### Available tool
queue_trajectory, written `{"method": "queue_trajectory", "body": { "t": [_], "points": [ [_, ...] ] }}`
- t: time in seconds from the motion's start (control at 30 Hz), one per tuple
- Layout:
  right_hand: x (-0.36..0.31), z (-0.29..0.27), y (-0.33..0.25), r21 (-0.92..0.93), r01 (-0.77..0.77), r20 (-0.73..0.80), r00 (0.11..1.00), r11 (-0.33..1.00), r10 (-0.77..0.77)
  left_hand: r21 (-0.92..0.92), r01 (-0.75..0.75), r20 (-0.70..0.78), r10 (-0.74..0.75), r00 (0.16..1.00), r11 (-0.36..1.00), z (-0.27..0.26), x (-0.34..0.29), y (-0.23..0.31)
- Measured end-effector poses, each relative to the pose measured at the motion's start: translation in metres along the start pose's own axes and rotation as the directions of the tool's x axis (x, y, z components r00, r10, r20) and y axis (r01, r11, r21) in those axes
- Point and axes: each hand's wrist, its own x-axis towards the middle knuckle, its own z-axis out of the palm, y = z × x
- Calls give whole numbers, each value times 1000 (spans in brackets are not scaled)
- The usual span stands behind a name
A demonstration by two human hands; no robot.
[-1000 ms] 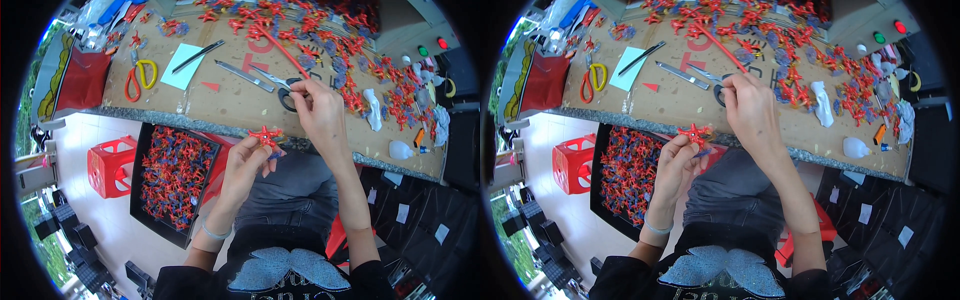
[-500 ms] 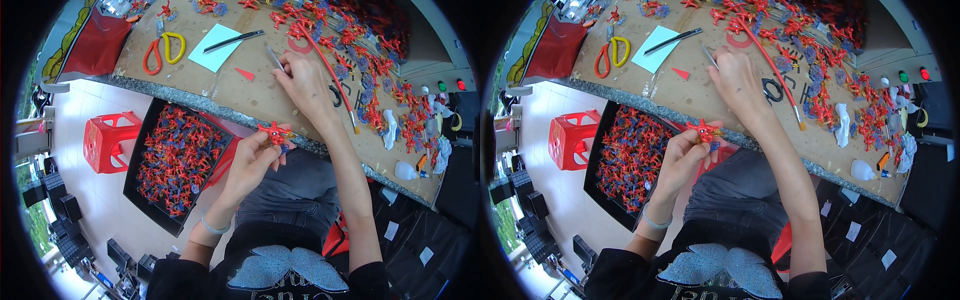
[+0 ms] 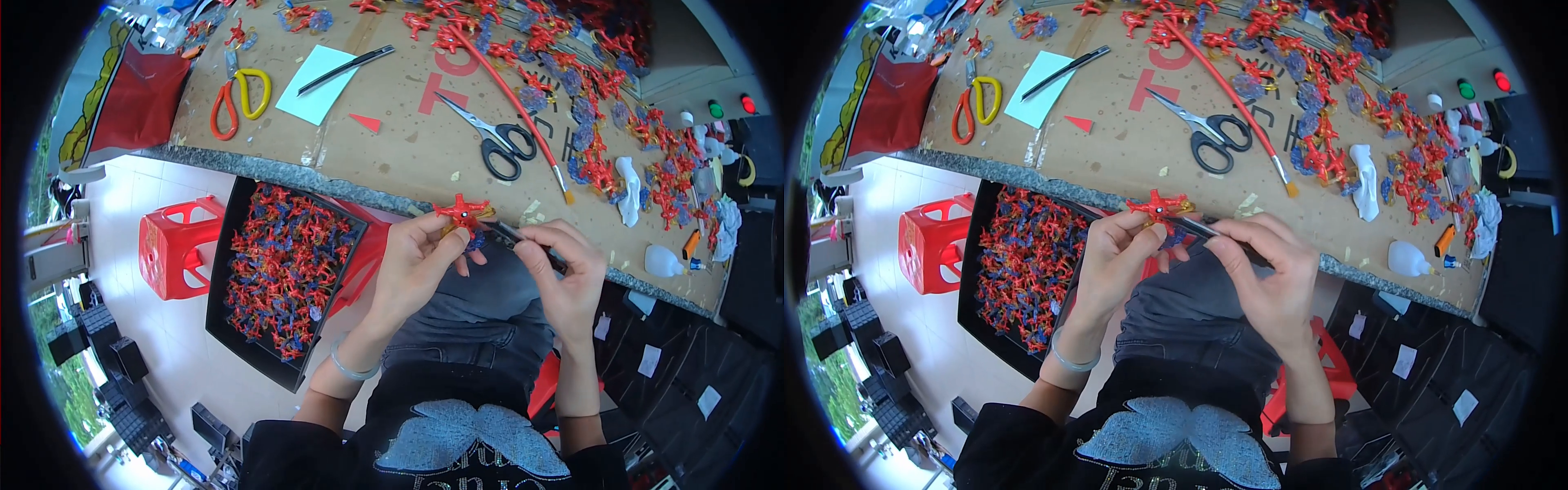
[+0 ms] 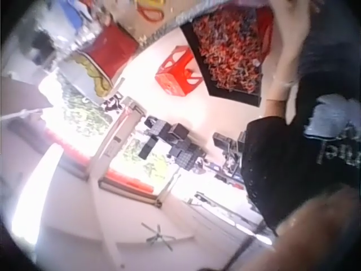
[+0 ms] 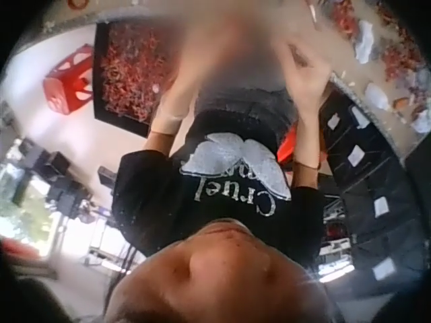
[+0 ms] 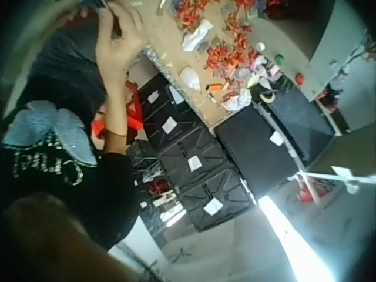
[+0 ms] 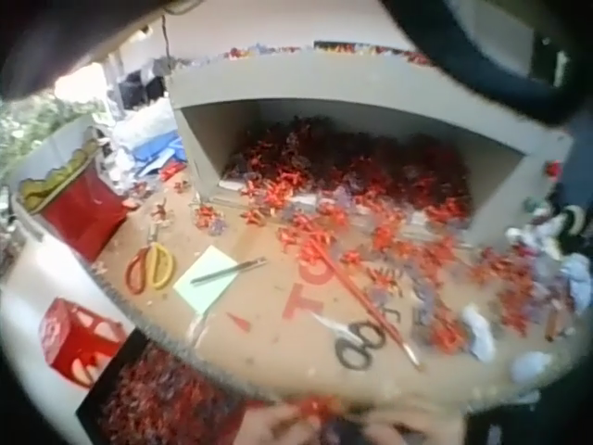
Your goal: The person assembles small red plastic figurines by hand, joining parts with glue from a bottle.
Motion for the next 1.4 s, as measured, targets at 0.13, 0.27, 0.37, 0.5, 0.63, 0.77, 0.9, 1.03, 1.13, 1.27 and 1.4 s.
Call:
{"method": "queue_trajectory", "body": {
  "t": [0.13, 0.27, 0.37, 0.5, 0.63, 0.77, 0.9, 1.03, 1.13, 1.27, 1.4],
  "points": [
    [-11, -4, -2, -145, 19, -47, 999, 989, -27, 41, -15, 21, 15, 1000, 999, 13, 2, 0],
    [-15, -9, 10, -264, 144, -67, 984, 954, -167, 138, 7, 42, -13, 999, 990, 19, 1, 0],
    [-17, -9, 12, -279, 192, -61, 974, 941, -217, 179, 11, 56, -22, 998, 984, 23, -1, 2],
    [-20, -6, 11, -257, 174, -58, 979, 951, -195, 84, 12, 25, -14, 1000, 996, 26, -2, -1],
    [-22, -4, 16, -225, 165, -75, 980, 960, -186, 106, 22, 27, -25, 999, 994, 28, -2, 0],
    [-24, -4, 16, -219, 155, -82, 981, 963, -177, 93, 18, 25, -20, 999, 996, 29, -2, -1],
    [-25, -4, 14, -213, 134, -58, 987, 968, -149, 87, 20, 20, -22, 1000, 996, 30, -2, -1],
    [-25, -3, 14, -196, 129, -70, 987, 972, -145, 96, 17, 29, -20, 999, 995, 30, -2, -1],
    [-25, -1, 13, -188, 131, -89, 985, 973, -150, 84, 12, 34, -15, 999, 996, 32, -2, 2],
    [-25, -1, 11, -196, 125, -80, 986, 973, -143, 88, 23, 21, -25, 999, 996, 30, -4, 1],
    [-25, 1, 11, -229, 150, -113, 977, 962, -180, 85, 14, 28, -17, 999, 996, 30, -4, 2]
  ]
}}
